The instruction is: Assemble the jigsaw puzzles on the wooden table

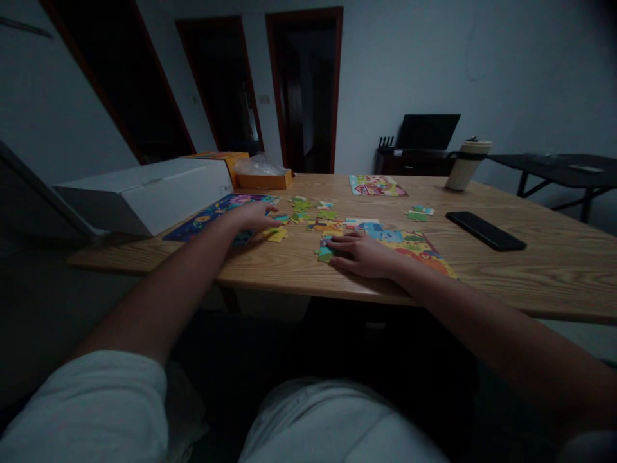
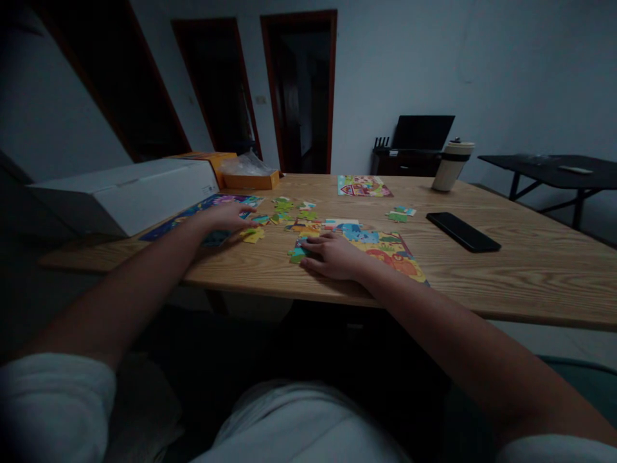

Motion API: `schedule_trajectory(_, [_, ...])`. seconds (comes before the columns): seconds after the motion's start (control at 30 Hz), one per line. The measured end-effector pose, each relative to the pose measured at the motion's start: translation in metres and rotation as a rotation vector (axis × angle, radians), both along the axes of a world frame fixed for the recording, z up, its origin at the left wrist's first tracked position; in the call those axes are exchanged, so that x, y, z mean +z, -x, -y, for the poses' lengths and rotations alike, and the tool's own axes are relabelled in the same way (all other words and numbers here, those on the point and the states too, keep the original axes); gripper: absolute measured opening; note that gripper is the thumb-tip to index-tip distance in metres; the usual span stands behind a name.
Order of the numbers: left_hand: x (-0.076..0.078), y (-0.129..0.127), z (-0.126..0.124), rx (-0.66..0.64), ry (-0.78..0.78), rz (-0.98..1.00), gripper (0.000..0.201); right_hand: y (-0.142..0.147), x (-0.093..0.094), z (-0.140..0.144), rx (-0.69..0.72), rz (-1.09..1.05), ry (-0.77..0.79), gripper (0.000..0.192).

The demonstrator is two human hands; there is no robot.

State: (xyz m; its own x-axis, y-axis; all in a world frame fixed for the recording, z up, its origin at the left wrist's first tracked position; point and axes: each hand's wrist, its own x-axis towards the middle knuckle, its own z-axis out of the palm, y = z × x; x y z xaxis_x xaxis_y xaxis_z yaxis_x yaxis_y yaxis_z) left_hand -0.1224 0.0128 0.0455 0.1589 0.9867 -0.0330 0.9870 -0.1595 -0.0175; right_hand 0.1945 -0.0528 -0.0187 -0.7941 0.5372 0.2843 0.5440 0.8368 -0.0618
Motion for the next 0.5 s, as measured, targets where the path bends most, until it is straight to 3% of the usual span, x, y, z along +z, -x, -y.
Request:
schedule_trajectory(0.2, [-0.009, 0.004, -0.026, 0.031, 0.149, 0.163, 0.074, -0.001, -0.003, -0.003, 0.008, -0.018, 0.023, 0.049])
schedule_trajectory(0.37, [-0.02, 0.015, -0.033, 0.02, 0.06, 0.332, 0.075, 0.0, -0.002, -0.002, -0.009, -0.028, 0.033, 0.049])
schedule_trajectory(0.5, [-0.016, 0.011, -0.019, -0.048, -0.041, 0.613, 0.068, 0.0, -0.002, -0.001, 0.006, -0.016, 0.027, 0.049])
